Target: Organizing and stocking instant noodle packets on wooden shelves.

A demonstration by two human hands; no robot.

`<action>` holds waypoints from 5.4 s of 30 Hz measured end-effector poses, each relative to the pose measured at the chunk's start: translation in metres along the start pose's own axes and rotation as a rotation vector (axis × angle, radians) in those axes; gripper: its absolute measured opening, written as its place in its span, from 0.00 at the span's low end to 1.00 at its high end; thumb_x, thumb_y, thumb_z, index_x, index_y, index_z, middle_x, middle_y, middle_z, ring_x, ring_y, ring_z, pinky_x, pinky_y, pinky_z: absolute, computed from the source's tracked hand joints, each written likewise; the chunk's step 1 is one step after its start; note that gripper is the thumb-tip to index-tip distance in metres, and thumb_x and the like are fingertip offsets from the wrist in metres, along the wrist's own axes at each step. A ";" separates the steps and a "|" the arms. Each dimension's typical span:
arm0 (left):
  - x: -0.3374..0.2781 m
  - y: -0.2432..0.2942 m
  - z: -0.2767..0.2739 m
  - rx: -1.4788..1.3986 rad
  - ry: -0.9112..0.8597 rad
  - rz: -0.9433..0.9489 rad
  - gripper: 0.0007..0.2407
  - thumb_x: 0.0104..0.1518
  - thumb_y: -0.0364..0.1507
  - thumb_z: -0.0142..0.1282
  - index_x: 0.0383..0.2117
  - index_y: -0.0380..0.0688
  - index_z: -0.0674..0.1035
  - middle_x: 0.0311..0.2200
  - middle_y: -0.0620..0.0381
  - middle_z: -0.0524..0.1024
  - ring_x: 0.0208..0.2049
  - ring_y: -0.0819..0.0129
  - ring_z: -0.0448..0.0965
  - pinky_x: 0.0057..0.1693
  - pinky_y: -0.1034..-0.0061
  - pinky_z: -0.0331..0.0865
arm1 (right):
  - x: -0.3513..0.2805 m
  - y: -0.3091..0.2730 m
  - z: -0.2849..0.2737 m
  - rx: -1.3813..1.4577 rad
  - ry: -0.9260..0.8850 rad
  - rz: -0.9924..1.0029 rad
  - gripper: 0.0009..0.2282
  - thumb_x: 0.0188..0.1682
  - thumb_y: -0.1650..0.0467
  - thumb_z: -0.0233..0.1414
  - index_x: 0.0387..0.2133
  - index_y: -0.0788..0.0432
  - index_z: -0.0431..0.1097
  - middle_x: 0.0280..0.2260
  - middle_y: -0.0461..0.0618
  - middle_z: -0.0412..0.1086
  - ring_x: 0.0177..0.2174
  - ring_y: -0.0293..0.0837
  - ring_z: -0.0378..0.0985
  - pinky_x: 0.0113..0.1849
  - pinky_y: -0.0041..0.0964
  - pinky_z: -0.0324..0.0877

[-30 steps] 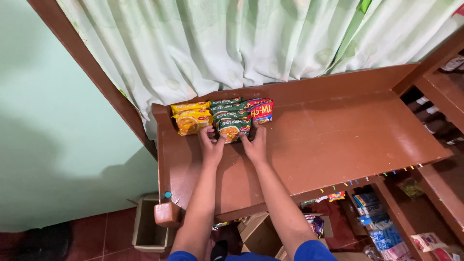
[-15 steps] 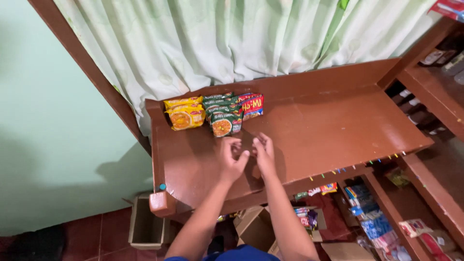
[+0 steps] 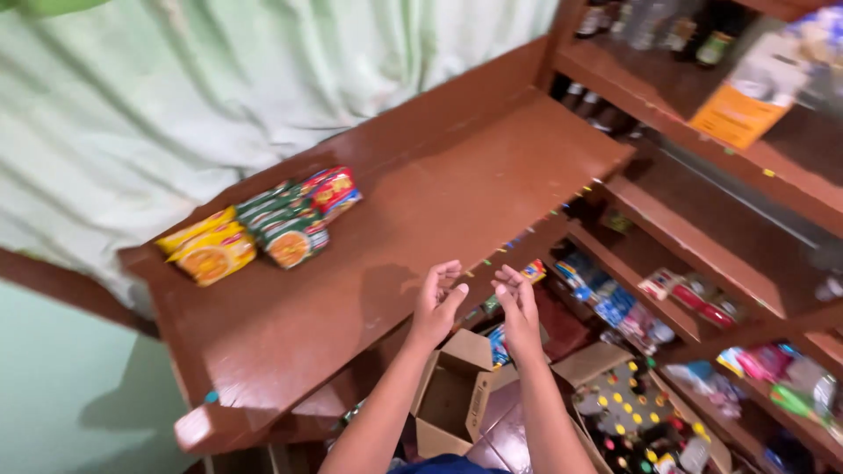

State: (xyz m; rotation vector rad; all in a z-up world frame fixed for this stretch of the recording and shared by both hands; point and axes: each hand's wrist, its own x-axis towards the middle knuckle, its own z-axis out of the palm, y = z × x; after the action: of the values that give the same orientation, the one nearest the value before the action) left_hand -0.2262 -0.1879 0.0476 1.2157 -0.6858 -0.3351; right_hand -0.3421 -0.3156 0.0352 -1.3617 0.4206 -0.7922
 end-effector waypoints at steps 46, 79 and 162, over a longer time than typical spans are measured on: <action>-0.297 0.033 0.186 -0.300 -0.919 -0.422 0.22 0.57 0.23 0.58 0.60 0.41 0.70 0.56 0.52 0.73 0.52 0.69 0.74 0.59 0.72 0.70 | -0.433 -0.121 -0.118 -0.222 0.829 -0.001 0.29 0.50 0.71 0.56 0.64 0.64 0.54 0.65 0.59 0.57 0.66 0.49 0.56 0.63 0.43 0.54; -0.667 0.110 0.341 0.362 -1.495 0.308 0.30 0.41 0.29 0.70 0.56 0.44 0.73 0.57 0.43 0.66 0.60 0.43 0.63 0.65 0.53 0.59 | -0.850 -0.128 -0.322 -0.569 0.991 0.699 0.16 0.55 0.67 0.51 0.52 0.64 0.69 0.44 0.58 0.76 0.44 0.46 0.77 0.47 0.41 0.71; -0.702 0.127 0.330 -0.422 -0.723 -1.026 0.11 0.62 0.28 0.48 0.48 0.51 0.64 0.47 0.55 0.75 0.41 0.65 0.83 0.42 0.65 0.80 | -0.808 -0.161 -0.347 0.597 0.783 0.064 0.16 0.50 0.73 0.59 0.52 0.58 0.68 0.46 0.49 0.74 0.46 0.46 0.78 0.48 0.45 0.74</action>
State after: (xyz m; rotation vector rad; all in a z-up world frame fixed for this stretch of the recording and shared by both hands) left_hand -0.9846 0.0171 0.0140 0.9331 -0.4919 -1.7429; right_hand -1.1708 0.0153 -0.0146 -0.4428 0.7528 -1.2662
